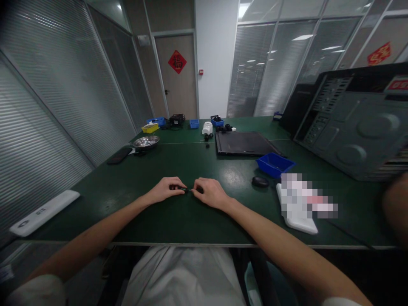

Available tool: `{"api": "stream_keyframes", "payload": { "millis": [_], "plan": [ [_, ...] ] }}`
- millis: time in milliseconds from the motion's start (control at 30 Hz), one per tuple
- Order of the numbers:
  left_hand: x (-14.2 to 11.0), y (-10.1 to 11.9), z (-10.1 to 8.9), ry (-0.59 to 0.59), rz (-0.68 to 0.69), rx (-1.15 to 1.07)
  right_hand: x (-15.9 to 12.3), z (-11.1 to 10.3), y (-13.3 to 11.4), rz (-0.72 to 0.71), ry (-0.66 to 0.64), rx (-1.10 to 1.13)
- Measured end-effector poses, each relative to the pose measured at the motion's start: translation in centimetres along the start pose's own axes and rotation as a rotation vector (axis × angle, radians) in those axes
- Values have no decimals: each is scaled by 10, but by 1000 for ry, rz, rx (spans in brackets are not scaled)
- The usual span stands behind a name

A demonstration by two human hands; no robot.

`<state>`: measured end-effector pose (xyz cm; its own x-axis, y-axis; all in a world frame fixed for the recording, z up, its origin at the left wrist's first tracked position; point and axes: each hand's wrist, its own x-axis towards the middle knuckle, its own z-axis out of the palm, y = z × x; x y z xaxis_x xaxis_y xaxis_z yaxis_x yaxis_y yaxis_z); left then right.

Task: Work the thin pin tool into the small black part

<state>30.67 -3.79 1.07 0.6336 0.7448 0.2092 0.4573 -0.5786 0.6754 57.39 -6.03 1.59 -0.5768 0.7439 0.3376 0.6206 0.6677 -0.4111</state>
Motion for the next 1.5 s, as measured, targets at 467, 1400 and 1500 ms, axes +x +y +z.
{"api": "stream_keyframes", "payload": {
  "millis": [467, 1400, 1500],
  "plan": [
    [-6, 18, 0, 49, 80, -26, -2, -2, -4, -33, -2, -5],
    [-2, 22, 9, 38, 87, -70, -1, 9, -5, -91, -22, -45],
    [-2, 22, 10, 34, 87, -64, -1, 10, -4, -85, -30, -60]
  ]
}}
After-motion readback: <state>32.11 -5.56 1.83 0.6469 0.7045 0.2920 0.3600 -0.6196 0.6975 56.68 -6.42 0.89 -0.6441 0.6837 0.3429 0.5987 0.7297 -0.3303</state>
